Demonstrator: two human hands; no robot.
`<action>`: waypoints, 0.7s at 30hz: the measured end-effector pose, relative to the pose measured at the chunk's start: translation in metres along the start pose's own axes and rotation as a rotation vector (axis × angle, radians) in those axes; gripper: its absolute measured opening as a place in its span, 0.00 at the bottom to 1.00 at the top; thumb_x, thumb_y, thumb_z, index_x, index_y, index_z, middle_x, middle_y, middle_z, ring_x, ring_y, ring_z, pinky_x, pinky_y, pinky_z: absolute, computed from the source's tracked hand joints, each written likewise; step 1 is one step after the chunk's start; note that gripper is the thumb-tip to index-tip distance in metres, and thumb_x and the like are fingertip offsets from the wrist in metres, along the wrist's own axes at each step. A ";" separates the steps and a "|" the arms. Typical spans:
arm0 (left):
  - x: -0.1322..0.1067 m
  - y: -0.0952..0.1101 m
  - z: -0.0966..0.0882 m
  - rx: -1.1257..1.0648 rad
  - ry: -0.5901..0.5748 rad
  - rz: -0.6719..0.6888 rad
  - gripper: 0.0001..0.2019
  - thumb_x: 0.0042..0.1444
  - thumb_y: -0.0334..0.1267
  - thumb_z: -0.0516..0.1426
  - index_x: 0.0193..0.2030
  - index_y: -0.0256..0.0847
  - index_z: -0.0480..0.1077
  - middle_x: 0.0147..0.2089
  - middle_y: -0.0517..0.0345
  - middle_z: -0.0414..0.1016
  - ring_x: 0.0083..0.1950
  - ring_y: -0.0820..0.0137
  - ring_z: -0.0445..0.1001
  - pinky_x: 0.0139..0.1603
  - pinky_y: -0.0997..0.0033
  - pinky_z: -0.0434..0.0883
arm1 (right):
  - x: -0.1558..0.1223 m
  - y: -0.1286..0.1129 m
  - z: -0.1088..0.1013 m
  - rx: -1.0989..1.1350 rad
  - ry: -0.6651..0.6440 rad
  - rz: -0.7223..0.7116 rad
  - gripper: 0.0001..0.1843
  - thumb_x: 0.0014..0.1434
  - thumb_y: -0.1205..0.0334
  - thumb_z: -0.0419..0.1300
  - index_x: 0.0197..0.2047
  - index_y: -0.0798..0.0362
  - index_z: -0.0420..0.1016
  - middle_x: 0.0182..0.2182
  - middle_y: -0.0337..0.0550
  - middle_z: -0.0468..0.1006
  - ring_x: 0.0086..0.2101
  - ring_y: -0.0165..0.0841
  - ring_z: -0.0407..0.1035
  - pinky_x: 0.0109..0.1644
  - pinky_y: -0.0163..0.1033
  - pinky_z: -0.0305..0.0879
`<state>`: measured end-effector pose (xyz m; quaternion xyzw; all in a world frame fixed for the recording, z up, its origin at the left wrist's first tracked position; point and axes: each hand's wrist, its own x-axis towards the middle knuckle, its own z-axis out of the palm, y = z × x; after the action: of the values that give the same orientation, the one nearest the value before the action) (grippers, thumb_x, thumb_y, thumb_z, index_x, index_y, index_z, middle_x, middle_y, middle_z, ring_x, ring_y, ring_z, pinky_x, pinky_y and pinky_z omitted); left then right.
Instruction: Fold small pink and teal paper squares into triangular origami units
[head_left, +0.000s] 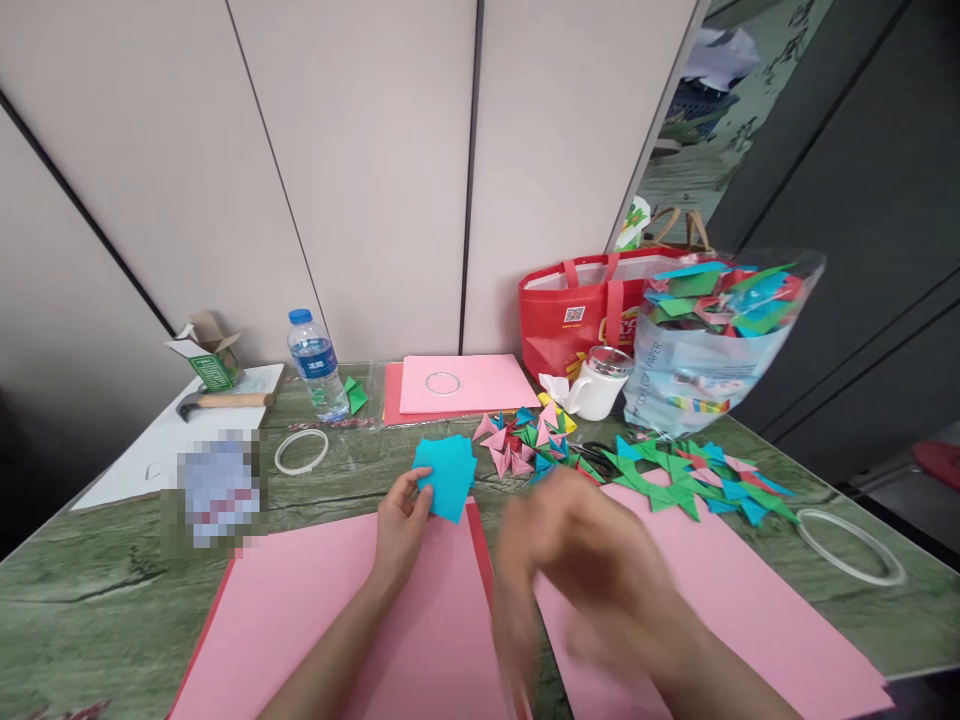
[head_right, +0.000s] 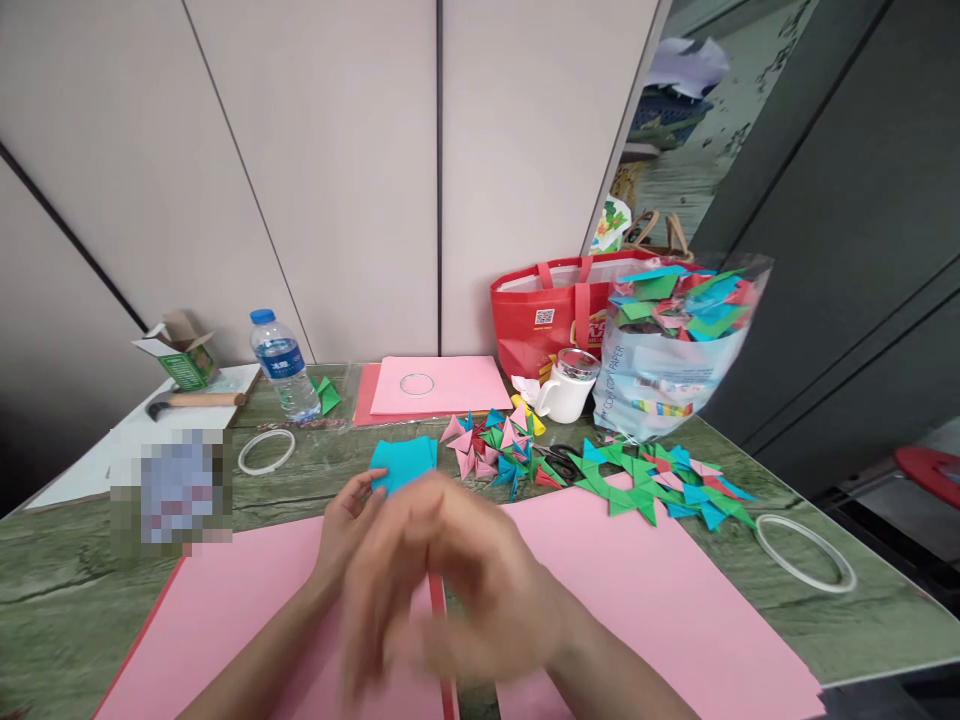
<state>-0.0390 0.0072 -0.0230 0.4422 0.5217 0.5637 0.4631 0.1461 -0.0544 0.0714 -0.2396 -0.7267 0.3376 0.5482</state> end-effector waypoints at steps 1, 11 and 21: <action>0.000 0.001 0.000 -0.009 -0.014 -0.002 0.17 0.46 0.44 0.57 0.43 0.39 0.67 0.37 0.54 0.72 0.32 0.69 0.70 0.29 0.72 0.70 | 0.015 0.013 0.003 0.029 -0.024 0.025 0.11 0.55 0.51 0.54 0.31 0.50 0.64 0.21 0.33 0.71 0.20 0.25 0.66 0.22 0.31 0.63; 0.002 -0.004 -0.003 -0.066 -0.035 -0.024 0.21 0.47 0.45 0.58 0.48 0.40 0.67 0.48 0.49 0.70 0.40 0.67 0.71 0.38 0.68 0.71 | 0.013 0.109 0.013 -0.070 -0.008 0.330 0.17 0.58 0.59 0.50 0.19 0.54 0.65 0.19 0.37 0.65 0.23 0.28 0.61 0.28 0.34 0.59; 0.000 -0.001 0.001 -0.102 -0.059 -0.048 0.23 0.46 0.44 0.59 0.50 0.41 0.67 0.49 0.49 0.71 0.40 0.67 0.71 0.37 0.70 0.70 | 0.005 0.125 0.019 0.095 -0.120 0.480 0.16 0.46 0.70 0.58 0.39 0.47 0.73 0.39 0.42 0.62 0.35 0.29 0.64 0.26 0.29 0.66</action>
<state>-0.0384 0.0074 -0.0240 0.4215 0.4889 0.5651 0.5137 0.1234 0.0276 -0.0230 -0.3589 -0.6635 0.5056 0.4188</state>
